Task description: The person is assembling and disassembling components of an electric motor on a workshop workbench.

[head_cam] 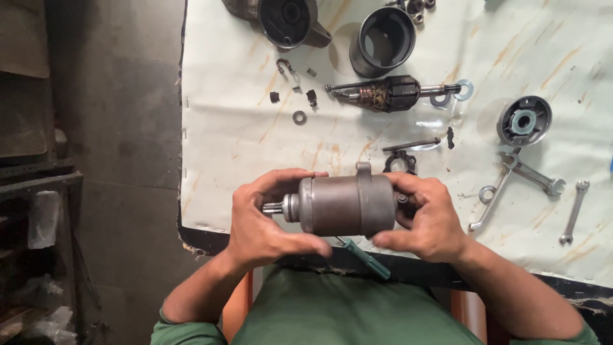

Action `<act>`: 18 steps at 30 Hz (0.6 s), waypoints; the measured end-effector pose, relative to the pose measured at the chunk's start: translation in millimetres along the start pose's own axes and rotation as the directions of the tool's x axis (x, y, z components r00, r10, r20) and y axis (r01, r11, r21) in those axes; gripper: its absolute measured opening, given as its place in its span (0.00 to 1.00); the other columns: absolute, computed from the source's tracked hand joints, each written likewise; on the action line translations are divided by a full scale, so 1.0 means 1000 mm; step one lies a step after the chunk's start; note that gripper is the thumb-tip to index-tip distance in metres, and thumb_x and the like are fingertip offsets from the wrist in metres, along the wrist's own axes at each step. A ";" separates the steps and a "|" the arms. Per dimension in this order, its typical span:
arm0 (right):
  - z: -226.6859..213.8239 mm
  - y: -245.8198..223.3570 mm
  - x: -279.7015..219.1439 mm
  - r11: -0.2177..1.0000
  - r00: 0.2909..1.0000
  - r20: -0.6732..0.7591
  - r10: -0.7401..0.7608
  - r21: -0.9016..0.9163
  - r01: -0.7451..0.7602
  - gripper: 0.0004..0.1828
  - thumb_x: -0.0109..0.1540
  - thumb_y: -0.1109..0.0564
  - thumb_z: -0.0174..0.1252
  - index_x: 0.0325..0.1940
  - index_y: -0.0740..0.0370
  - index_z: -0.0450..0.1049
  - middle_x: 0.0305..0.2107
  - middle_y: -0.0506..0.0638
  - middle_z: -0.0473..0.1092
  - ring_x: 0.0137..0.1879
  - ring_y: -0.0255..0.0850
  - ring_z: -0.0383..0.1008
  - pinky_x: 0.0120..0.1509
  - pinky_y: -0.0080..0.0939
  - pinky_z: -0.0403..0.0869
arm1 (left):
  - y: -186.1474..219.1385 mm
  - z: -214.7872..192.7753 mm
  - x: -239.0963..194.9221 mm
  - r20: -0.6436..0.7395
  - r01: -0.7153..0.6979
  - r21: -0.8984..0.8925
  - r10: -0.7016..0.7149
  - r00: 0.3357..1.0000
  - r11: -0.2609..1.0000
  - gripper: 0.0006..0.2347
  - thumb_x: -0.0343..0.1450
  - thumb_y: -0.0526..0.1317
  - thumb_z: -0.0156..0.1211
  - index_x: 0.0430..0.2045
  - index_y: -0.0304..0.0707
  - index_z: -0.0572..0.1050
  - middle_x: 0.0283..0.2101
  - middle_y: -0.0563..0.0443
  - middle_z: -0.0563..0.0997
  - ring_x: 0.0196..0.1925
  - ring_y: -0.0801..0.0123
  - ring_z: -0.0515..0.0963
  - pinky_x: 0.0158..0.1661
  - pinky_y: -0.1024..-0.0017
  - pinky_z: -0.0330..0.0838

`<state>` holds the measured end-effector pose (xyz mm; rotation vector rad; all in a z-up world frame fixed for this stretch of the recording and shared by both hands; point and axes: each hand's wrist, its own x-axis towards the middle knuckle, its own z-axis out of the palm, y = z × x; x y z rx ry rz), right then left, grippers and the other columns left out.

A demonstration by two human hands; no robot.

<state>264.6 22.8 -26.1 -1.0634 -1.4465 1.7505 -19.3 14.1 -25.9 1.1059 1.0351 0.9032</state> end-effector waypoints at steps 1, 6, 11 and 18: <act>-0.001 0.001 -0.001 1.000 1.000 0.001 0.000 -0.004 0.000 0.43 0.51 0.48 0.79 0.62 0.74 0.69 0.44 0.50 0.75 0.45 0.31 0.75 0.46 0.28 0.75 | -0.001 0.000 -0.001 -0.001 -0.003 -0.003 0.003 1.000 1.000 0.36 0.53 0.46 0.85 0.52 0.25 0.76 0.51 0.42 0.85 0.52 0.67 0.86 0.56 0.70 0.81; -0.008 0.012 -0.009 0.978 0.985 0.067 0.161 0.126 -0.168 0.45 0.52 0.36 0.76 0.57 0.76 0.75 0.41 0.54 0.79 0.45 0.35 0.78 0.50 0.34 0.78 | -0.004 0.000 -0.005 0.067 -0.209 0.040 0.206 0.976 0.977 0.39 0.53 0.48 0.85 0.56 0.26 0.73 0.57 0.38 0.84 0.59 0.63 0.86 0.61 0.67 0.82; -0.011 0.011 -0.009 0.979 0.984 0.091 0.156 0.116 -0.166 0.43 0.52 0.37 0.75 0.57 0.76 0.77 0.40 0.55 0.81 0.43 0.37 0.81 0.49 0.36 0.79 | -0.003 -0.001 -0.003 0.105 -0.350 0.089 0.340 0.934 0.933 0.40 0.53 0.49 0.85 0.58 0.28 0.72 0.58 0.37 0.83 0.60 0.61 0.85 0.62 0.67 0.82; -0.013 0.012 -0.008 1.000 0.992 0.129 -0.002 0.002 0.002 0.43 0.50 0.44 0.79 0.58 0.76 0.74 0.47 0.57 0.79 0.50 0.39 0.80 0.57 0.38 0.78 | 0.000 -0.006 -0.002 0.133 -0.451 0.139 0.434 0.891 0.882 0.42 0.52 0.50 0.85 0.59 0.30 0.71 0.59 0.34 0.81 0.60 0.58 0.85 0.59 0.68 0.84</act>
